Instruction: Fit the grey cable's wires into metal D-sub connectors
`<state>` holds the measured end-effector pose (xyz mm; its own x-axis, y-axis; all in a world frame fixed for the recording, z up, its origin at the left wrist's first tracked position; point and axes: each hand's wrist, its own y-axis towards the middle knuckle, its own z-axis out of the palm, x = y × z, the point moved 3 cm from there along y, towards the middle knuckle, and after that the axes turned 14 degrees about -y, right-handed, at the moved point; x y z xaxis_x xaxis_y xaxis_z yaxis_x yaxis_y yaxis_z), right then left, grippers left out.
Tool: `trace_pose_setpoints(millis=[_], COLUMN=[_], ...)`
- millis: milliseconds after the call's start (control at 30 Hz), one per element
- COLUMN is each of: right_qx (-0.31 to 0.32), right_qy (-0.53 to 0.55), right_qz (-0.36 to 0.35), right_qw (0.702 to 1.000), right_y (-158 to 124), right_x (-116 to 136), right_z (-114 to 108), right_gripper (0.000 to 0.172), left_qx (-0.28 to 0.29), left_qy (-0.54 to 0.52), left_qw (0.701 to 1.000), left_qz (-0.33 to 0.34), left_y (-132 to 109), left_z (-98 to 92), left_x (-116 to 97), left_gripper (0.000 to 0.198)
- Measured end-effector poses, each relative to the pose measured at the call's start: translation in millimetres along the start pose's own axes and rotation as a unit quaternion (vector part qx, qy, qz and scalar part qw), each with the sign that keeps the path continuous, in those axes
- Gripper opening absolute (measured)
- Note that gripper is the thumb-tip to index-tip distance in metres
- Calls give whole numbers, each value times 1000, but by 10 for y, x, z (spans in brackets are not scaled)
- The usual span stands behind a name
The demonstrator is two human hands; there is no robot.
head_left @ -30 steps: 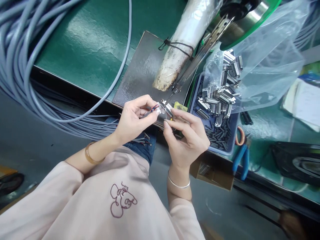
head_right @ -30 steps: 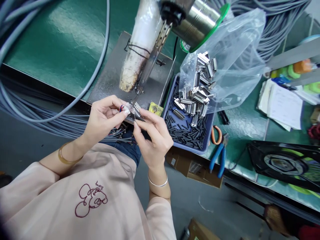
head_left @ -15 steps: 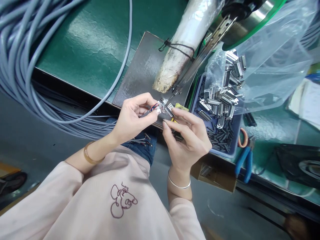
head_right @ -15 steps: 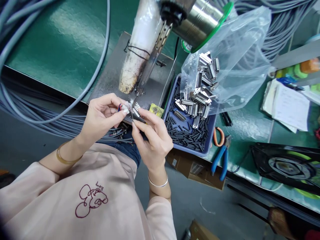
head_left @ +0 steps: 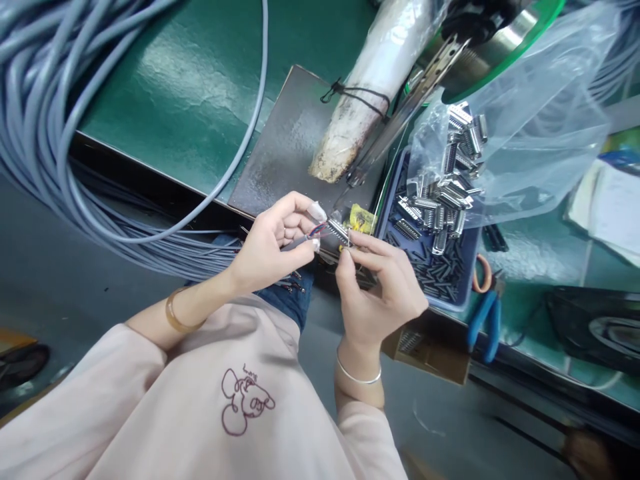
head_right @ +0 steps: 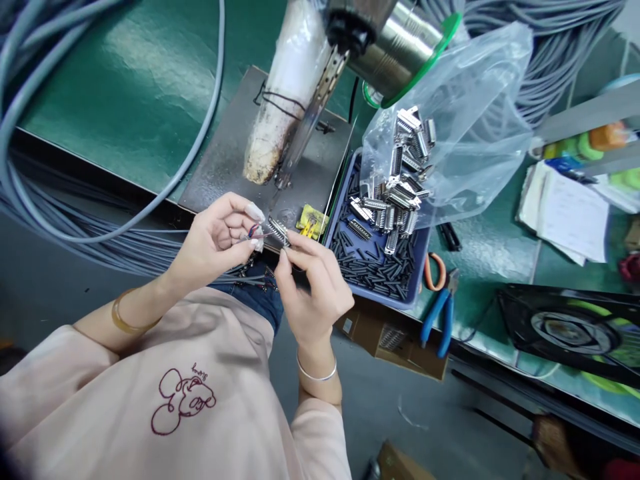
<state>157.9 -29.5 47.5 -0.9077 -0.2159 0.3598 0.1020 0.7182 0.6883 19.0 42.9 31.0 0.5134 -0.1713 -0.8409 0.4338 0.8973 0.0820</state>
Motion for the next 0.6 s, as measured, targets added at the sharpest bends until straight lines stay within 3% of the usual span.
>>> trace_pose_setpoints(millis=[100,233,267,333,433,600], right_qx=[33,-125,-125,-47,64,90], right_qy=[62,54,42,36,72,75], right_qz=[98,132,137,148,125,117], right_qw=[993,982,982,987,987,986], right_y=[-33,-63,-66,-67,-67,-40], right_x=[-49,1,24,60,108,117], right_z=[-16,-192,-215,-205,-147,-100], right_gripper=[12,5,8,5,13,9], left_qx=[22,47,52,58,61,56], left_qy=[-60,-71,-65,-51,-13,40], left_qw=[996,993,993,994,998,998], left_qz=[-58,-88,-88,-76,-32,8], left_y=[-55,-133,-148,-168,-180,-205], left_z=[-19,-25,-21,-14,-4,-4], left_x=[27,64,76,96,101,102], left_gripper=[31,30,30,31,30,25])
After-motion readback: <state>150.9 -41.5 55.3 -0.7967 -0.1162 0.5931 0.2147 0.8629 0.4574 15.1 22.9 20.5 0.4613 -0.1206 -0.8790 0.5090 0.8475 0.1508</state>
